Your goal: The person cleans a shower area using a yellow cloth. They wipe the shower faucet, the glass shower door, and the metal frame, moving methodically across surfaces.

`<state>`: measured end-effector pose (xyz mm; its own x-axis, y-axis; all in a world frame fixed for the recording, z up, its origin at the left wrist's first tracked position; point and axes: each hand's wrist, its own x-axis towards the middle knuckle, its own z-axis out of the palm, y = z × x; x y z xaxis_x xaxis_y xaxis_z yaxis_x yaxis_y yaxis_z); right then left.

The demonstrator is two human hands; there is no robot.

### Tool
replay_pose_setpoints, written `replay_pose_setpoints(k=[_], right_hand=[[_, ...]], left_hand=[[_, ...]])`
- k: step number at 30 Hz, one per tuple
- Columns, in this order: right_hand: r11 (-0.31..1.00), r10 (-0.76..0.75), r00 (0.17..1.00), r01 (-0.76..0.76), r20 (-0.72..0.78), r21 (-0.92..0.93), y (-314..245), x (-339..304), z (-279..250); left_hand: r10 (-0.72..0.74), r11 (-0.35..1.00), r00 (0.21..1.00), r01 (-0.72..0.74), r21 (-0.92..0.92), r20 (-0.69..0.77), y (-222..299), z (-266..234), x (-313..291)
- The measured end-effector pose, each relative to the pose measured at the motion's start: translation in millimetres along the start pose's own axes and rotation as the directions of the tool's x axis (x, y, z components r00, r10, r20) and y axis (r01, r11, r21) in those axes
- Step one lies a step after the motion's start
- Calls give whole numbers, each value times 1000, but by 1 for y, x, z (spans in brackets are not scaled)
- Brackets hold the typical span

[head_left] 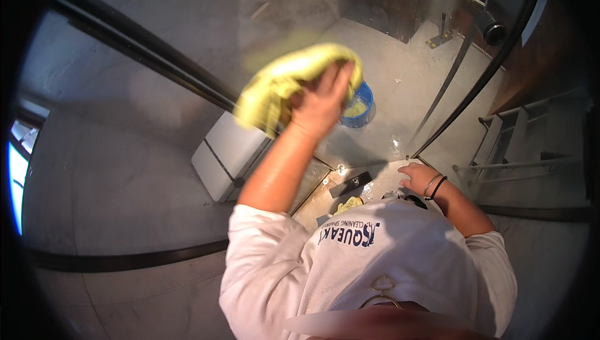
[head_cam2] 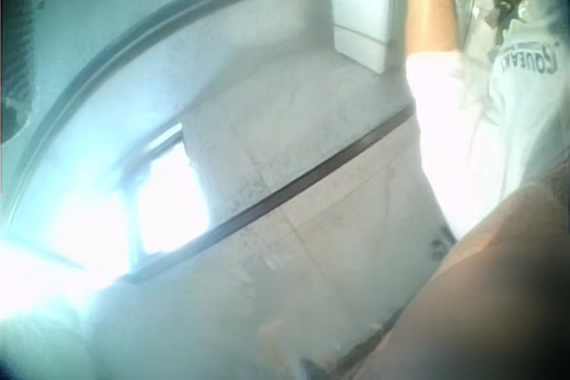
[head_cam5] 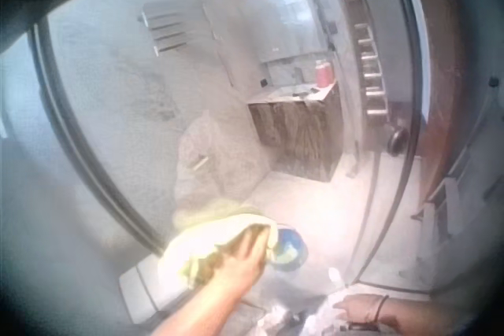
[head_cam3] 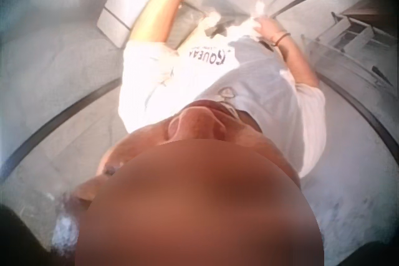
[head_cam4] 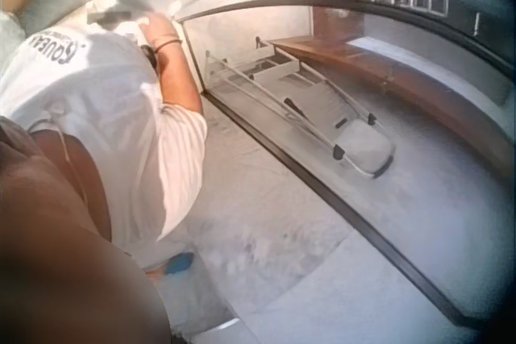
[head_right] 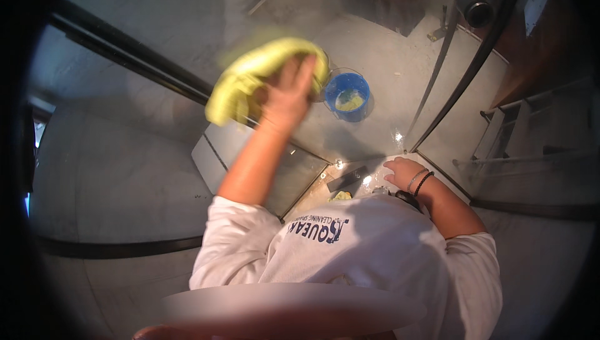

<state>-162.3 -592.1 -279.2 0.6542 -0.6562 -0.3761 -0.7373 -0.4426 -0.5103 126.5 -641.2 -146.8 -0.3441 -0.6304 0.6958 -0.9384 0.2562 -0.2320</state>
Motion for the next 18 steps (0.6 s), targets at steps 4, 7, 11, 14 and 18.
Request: replay_pose_setpoints(k=[4,7,11,14,18], right_hand=[[999,42,999,-42,2,15,4,-3,-5],[996,81,996,-81,-21,39,7,-7,-6],[993,116,993,-115,-31,31,13,-14,-1],[988,150,987,-148,-54,35,17,-17,-1],[982,160,978,-145,-131,119,15,-17,-9]], left_hand=[[105,957,957,-23,-291,269,53,135,-148],[221,917,863,-25,-398,453,54,159,-184],[238,948,851,-99,-302,469,29,93,-106],[133,934,986,-157,-321,-98,0,2,24],[224,975,869,-194,112,-441,-44,-136,182]])
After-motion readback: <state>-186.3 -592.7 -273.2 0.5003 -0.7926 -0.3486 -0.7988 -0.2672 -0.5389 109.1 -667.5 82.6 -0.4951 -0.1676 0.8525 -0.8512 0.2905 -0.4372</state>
